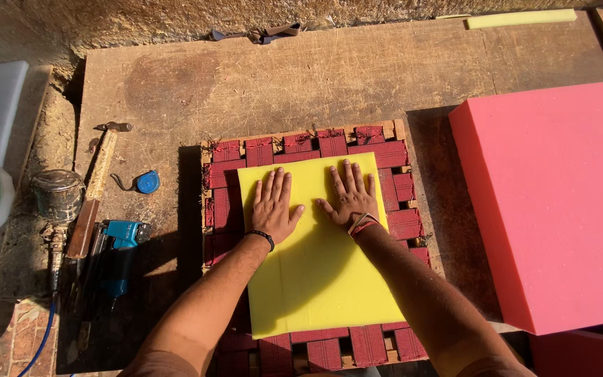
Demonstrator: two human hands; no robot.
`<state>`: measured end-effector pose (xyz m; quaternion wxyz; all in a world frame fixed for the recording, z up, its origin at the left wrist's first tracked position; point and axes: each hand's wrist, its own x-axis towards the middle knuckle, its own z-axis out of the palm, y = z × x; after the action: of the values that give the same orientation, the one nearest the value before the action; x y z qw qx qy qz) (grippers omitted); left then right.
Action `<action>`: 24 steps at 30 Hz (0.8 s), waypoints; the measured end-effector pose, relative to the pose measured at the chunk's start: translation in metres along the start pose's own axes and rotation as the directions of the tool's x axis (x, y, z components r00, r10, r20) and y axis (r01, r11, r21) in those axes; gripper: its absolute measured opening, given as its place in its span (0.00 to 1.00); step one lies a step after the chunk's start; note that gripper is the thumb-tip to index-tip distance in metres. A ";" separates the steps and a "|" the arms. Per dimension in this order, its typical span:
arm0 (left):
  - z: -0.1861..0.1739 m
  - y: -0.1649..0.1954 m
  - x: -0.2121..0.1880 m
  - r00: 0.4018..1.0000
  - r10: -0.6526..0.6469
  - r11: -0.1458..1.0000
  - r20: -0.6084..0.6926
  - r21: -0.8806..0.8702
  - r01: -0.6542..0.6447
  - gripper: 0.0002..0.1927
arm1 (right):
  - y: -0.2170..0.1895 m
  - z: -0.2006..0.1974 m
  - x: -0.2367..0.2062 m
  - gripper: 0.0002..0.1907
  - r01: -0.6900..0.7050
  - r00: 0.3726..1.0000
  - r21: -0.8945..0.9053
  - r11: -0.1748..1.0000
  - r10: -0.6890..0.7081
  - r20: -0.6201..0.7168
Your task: The person cuts yellow foam sheets with a long knife, trims strips off the edges, and fits the foam onto a red woven wooden frame on the workbench. They move pink foam sheets aside, press the foam into place on the frame, and later hold a spray gun with a blue hose over the foam.
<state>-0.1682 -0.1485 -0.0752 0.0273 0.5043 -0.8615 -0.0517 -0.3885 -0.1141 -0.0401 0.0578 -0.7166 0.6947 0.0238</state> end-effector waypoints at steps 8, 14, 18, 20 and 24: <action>0.010 0.071 -0.110 0.991 0.013 0.994 0.131 -0.113 0.002 0.52 | -0.012 0.024 -0.103 0.43 -0.013 0.999 0.040 0.999 0.012 0.033; 0.040 0.077 -0.111 0.993 -0.006 0.999 0.115 -0.047 0.012 0.52 | -0.014 0.048 -0.102 0.43 -0.031 0.999 0.020 0.999 0.031 0.015; 0.049 0.075 -0.106 0.999 -0.001 1.000 0.047 -0.014 0.002 0.51 | -0.011 0.050 -0.094 0.44 -0.004 1.000 0.007 1.000 0.004 0.018; 0.043 0.072 -0.105 0.993 -0.032 0.999 0.114 -0.016 0.034 0.52 | -0.011 0.045 -0.092 0.44 -0.005 1.000 0.045 0.999 0.004 0.016; 0.021 0.070 -0.113 0.999 -0.038 0.995 -0.004 -0.094 0.038 0.51 | -0.014 0.030 -0.100 0.43 0.030 0.999 0.073 0.997 -0.028 -0.034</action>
<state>-0.1756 -0.0150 -0.0875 0.0526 0.5189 -0.8483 -0.0914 -0.3768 -0.0114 -0.0579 0.0731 -0.7244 0.6853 -0.0141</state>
